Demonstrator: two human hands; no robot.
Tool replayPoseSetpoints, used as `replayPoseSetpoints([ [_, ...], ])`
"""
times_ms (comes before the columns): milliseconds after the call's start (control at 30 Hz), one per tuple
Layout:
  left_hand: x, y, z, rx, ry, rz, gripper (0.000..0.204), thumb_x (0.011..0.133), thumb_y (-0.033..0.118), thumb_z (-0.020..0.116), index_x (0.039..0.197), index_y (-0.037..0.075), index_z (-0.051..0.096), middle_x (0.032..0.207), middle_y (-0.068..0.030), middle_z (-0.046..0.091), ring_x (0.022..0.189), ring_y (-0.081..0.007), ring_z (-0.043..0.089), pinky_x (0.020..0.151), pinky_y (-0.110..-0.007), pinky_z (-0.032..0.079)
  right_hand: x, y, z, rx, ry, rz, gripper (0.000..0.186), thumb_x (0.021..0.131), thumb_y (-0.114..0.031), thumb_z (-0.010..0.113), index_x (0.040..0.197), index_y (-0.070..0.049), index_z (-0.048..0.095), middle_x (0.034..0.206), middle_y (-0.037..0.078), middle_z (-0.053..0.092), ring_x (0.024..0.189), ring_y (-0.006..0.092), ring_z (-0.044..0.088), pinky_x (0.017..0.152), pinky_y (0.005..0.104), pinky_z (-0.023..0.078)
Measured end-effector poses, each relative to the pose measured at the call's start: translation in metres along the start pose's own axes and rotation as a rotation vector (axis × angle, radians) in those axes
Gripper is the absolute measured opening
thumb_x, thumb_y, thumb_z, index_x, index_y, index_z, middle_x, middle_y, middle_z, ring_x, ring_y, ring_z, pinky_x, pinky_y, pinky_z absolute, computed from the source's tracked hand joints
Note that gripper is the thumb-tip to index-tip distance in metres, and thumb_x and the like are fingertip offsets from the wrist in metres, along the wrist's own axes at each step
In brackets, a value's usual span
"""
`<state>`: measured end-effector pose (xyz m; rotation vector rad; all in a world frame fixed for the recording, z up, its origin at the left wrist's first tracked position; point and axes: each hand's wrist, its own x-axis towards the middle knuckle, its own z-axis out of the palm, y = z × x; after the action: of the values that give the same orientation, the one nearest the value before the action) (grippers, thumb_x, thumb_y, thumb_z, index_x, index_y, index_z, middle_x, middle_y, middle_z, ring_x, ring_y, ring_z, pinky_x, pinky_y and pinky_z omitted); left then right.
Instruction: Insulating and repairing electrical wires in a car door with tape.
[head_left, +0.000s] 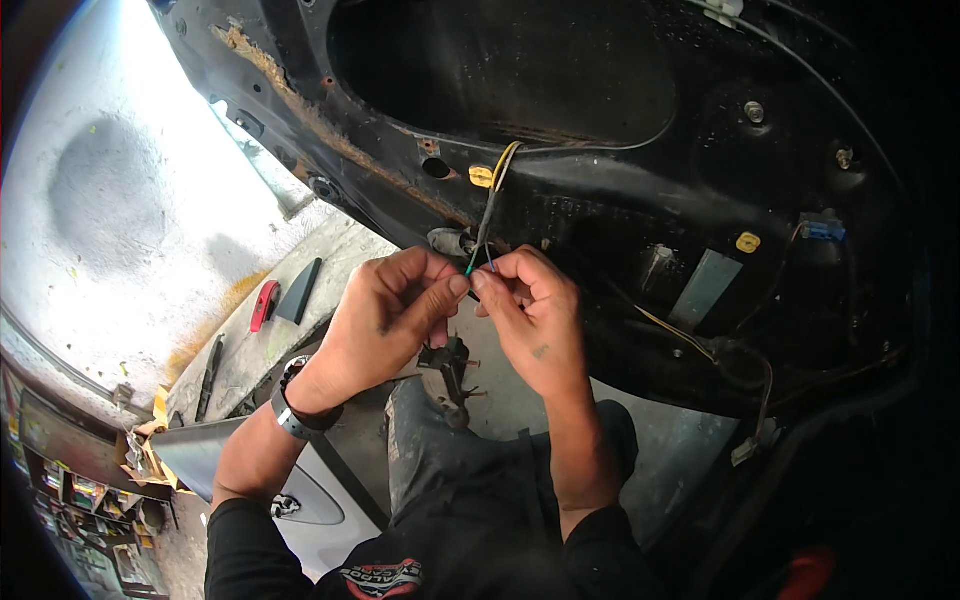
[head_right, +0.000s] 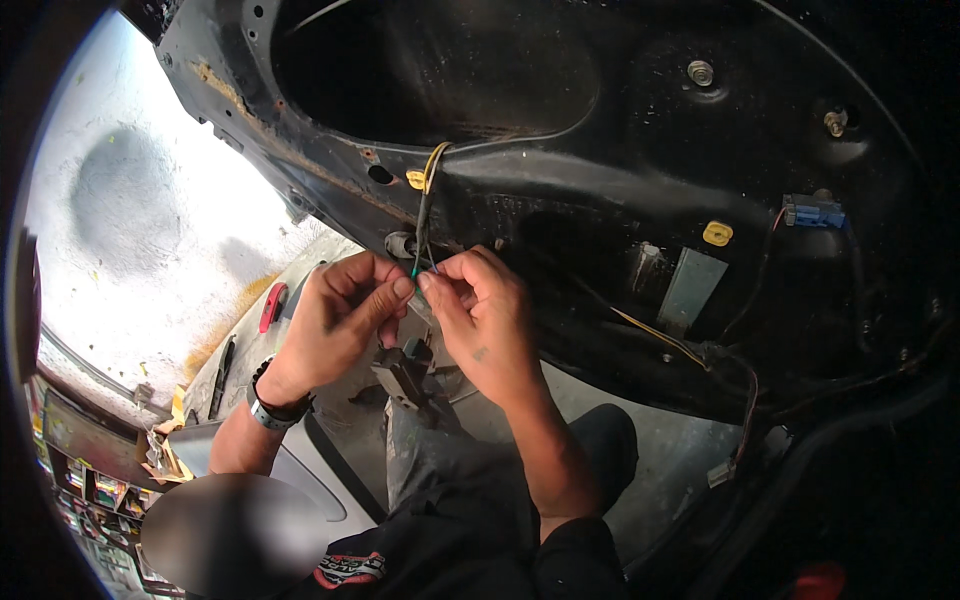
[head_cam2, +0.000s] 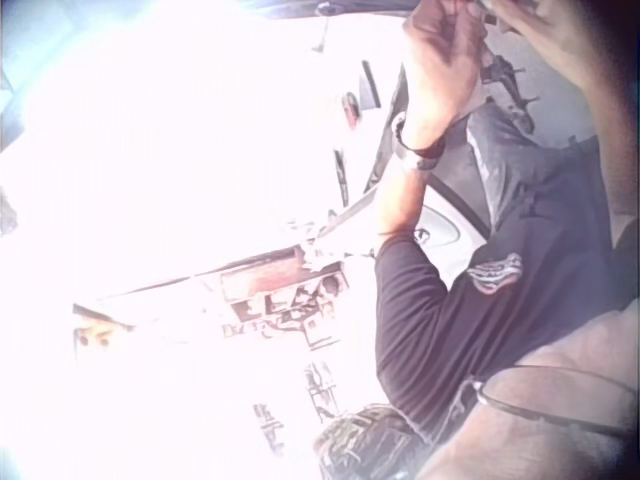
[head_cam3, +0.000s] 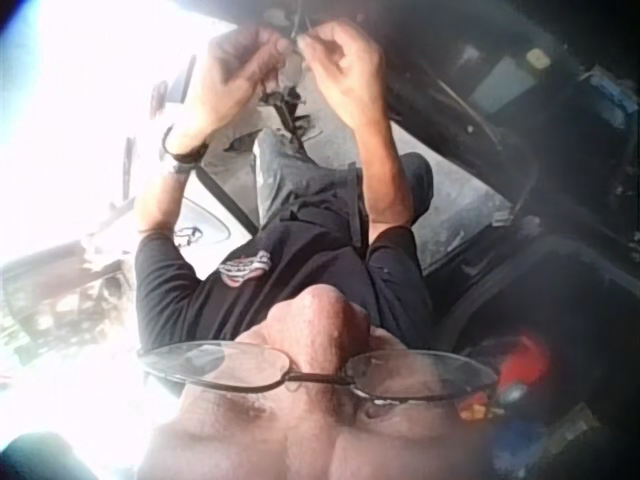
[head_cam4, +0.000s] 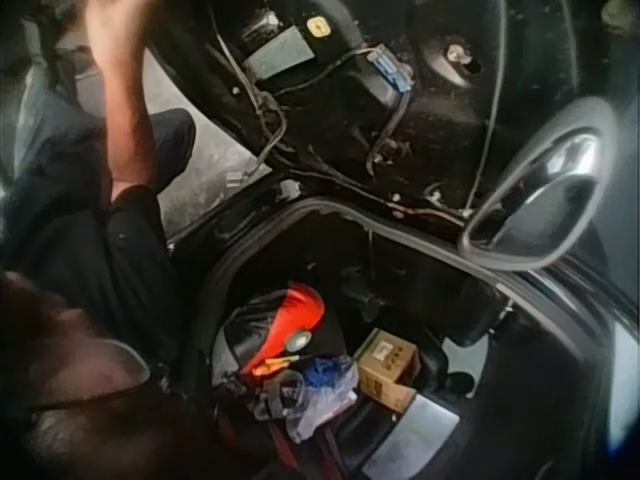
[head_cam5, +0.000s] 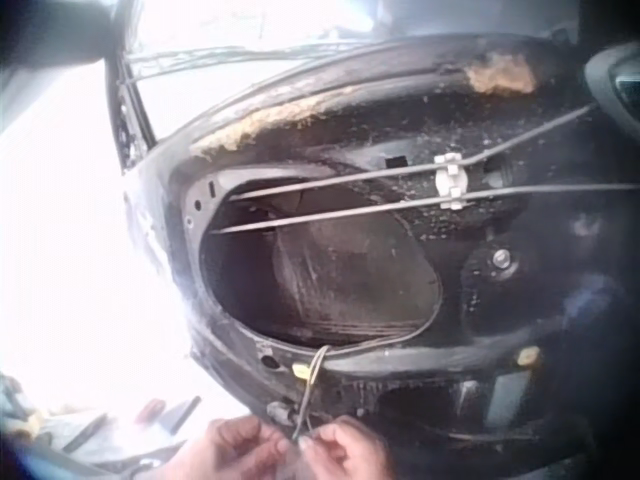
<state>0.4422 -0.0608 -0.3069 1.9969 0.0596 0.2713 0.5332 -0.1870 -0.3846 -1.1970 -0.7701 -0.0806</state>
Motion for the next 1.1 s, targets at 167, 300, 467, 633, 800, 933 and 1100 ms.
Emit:
replayPoseSetpoints([
  [167,-0.001,-0.011,-0.005,-0.185,-0.018,-0.046,0.018,0.097,0.017,0.063,0.094,-0.001,0.061,0.077,-0.0027,0.063,0.061,-0.0091,0.061,0.057,-0.022,0.048,0.002,0.004,0.006,-0.021,0.020,-0.032,0.007,0.087,0.000,0.069,0.089,0.004,0.063,0.081,0.007,0.059,0.067,0.0101,0.061,0.057,0.0249,0.048],
  [300,-0.001,-0.019,0.000,-0.460,-0.011,-0.170,0.021,0.094,0.022,0.066,0.095,0.002,0.062,0.080,-0.0055,0.067,0.065,-0.0143,0.068,0.059,-0.023,0.054,0.003,0.000,0.009,-0.043,0.084,-0.038,0.007,0.087,0.001,0.069,0.088,0.004,0.063,0.078,0.005,0.062,0.070,0.0078,0.062,0.061,0.0224,0.048],
  [467,-0.005,-0.026,0.011,-0.600,-0.050,-0.186,0.023,0.093,0.020,0.067,0.102,0.001,0.060,0.082,-0.0057,0.067,0.069,-0.0151,0.069,0.063,-0.024,0.057,-0.002,0.003,0.009,-0.095,0.106,-0.019,0.009,0.084,0.003,0.069,0.090,0.002,0.063,0.079,0.006,0.065,0.071,0.0087,0.063,0.064,0.0251,0.049],
  [633,-0.009,-0.039,0.021,-0.750,-0.039,-0.114,0.020,0.092,0.015,0.069,0.105,0.002,0.062,0.088,-0.0032,0.067,0.077,-0.0130,0.068,0.071,-0.025,0.054,-0.007,-0.001,0.000,-0.042,0.138,0.013,0.005,0.089,0.002,0.064,0.094,0.002,0.062,0.079,0.003,0.063,0.073,0.0078,0.062,0.067,0.0221,0.048],
  [800,-0.012,-0.047,0.030,-0.732,0.097,0.052,0.014,0.091,0.008,0.068,0.103,0.003,0.063,0.088,-0.0022,0.068,0.078,-0.0100,0.066,0.072,-0.023,0.052,-0.018,-0.030,-0.020,-0.125,0.161,-0.004,0.007,0.092,0.001,0.061,0.096,0.006,0.063,0.082,0.005,0.060,0.070,0.0092,0.063,0.061,0.0220,0.049],
  [933,-0.015,-0.048,0.043,-0.716,0.199,0.185,0.014,0.092,0.001,0.066,0.105,0.000,0.064,0.090,-0.0012,0.067,0.080,-0.0057,0.063,0.071,-0.021,0.051,-0.016,-0.057,-0.023,-0.206,-0.010,0.013,0.006,0.089,0.001,0.063,0.094,0.003,0.065,0.080,0.006,0.062,0.067,0.0086,0.061,0.059,0.0225,0.048],
  [1100,-0.013,-0.060,0.051,-0.459,0.308,0.380,0.018,0.091,-0.002,0.064,0.109,-0.002,0.065,0.092,-0.0027,0.066,0.077,-0.0064,0.062,0.071,-0.022,0.050,-0.019,-0.054,-0.005,-0.474,-0.047,-0.114,0.028,0.079,-0.021,0.081,0.089,-0.001,0.063,0.072,0.007,0.059,0.059,0.0142,0.056,0.055,0.0279,0.045],
])
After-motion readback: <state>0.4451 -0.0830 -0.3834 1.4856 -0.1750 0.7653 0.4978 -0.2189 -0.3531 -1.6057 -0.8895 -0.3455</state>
